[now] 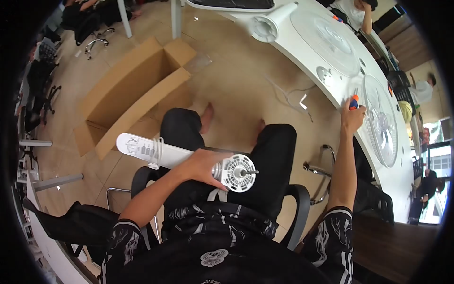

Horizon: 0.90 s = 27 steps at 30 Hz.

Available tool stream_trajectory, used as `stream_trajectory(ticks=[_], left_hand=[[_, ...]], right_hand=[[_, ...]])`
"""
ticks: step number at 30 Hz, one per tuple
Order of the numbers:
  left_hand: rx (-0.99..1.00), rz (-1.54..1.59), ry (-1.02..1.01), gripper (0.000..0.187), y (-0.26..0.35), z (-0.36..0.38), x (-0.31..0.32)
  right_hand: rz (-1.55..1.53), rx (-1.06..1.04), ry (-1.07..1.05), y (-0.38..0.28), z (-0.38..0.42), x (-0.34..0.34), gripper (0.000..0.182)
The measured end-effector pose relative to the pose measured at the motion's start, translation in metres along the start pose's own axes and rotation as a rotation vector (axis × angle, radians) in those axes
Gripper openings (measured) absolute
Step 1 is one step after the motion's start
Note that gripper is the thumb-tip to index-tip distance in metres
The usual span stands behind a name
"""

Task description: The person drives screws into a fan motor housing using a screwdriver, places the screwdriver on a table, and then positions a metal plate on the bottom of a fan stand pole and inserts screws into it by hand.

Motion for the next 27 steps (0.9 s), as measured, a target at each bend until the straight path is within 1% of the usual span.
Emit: stream_trajectory(ticks=[4, 5, 6, 7, 8, 9, 10, 11, 12, 13, 14, 15, 16, 17, 18, 20, 21, 23, 26, 27], left_hand=[[0.008, -0.015, 0.002, 0.108, 0.007, 0.0, -0.004], [0.006, -0.01, -0.009, 0.112, 0.008, 0.0, -0.004], [0.003, -0.007, -0.01, 0.112, 0.006, 0.002, -0.003], [0.014, -0.012, -0.01, 0.114, 0.006, 0.003, -0.003], [0.028, -0.021, -0.015, 0.116, 0.007, 0.004, -0.005], [-0.018, -0.067, -0.075, 0.12, 0.006, 0.004, -0.005], [-0.013, -0.086, -0.097, 0.122, 0.004, 0.006, -0.007], [0.023, -0.083, -0.076, 0.126, -0.003, 0.011, -0.012], [-0.059, -0.096, -0.129, 0.126, -0.006, 0.011, -0.017], [-0.078, -0.161, -0.135, 0.123, -0.009, 0.015, -0.023], [-0.183, -0.25, -0.192, 0.118, -0.016, 0.018, -0.023], [-0.232, -0.305, -0.208, 0.103, -0.019, 0.017, -0.023], [-0.234, -0.262, -0.182, 0.082, -0.022, 0.015, -0.02], [-0.245, -0.291, -0.201, 0.065, -0.015, 0.013, -0.019], [-0.183, -0.284, -0.171, 0.057, -0.01, 0.011, -0.019], [-0.146, -0.295, -0.161, 0.058, -0.013, 0.01, -0.016], [-0.11, -0.302, -0.144, 0.058, -0.014, 0.01, -0.015], [-0.117, -0.339, -0.153, 0.058, -0.006, 0.007, -0.016], [-0.108, -0.371, -0.147, 0.06, 0.017, -0.001, -0.022], [-0.114, -0.385, -0.126, 0.06, 0.023, -0.004, -0.025]], right_hand=[[0.009, -0.037, 0.028, -0.003, 0.029, -0.03, 0.074], [-0.057, -0.068, 0.1, -0.002, 0.04, -0.041, 0.072], [-0.126, -0.099, 0.174, -0.003, 0.055, -0.055, 0.07], [-0.2, -0.076, 0.092, -0.01, 0.075, -0.077, 0.062], [-0.306, -0.087, 0.043, -0.009, 0.099, -0.076, 0.059], [-0.414, -0.088, 0.01, -0.007, 0.121, -0.078, 0.055], [-0.537, -0.088, -0.129, -0.02, 0.152, -0.101, 0.048], [-0.595, -0.123, -0.227, -0.018, 0.182, -0.09, 0.043], [-0.636, -0.193, -0.291, -0.014, 0.215, -0.074, 0.038], [-0.643, -0.129, -0.432, -0.023, 0.247, -0.082, 0.037], [-0.713, -0.078, -0.597, -0.036, 0.269, -0.099, 0.038], [-0.806, -0.034, -0.708, -0.039, 0.293, -0.095, 0.037], [-0.867, 0.008, -0.772, -0.037, 0.321, -0.084, 0.036], [-0.908, 0.051, -0.855, -0.041, 0.339, -0.086, 0.035], [-0.88, 0.06, -0.908, -0.044, 0.348, -0.095, 0.033], [-0.91, 0.066, -0.83, -0.042, 0.352, -0.112, 0.031], [-0.968, 0.157, -0.795, -0.034, 0.361, -0.108, 0.029], [-1.121, 0.345, -0.733, -0.018, 0.374, -0.099, 0.024], [-1.151, 0.461, -0.69, 0.006, 0.384, -0.111, 0.021], [-1.158, 0.466, -0.687, 0.009, 0.387, -0.118, 0.021]])
Point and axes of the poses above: each hand's wrist, its own z-axis away from the middle knuckle, its own x-axis out of the palm, y = z × x, the point moved 8 cm from there along -z, towards the middle knuckle, and after that the axes turned 15 degrees about z, right-handed, at the moved point
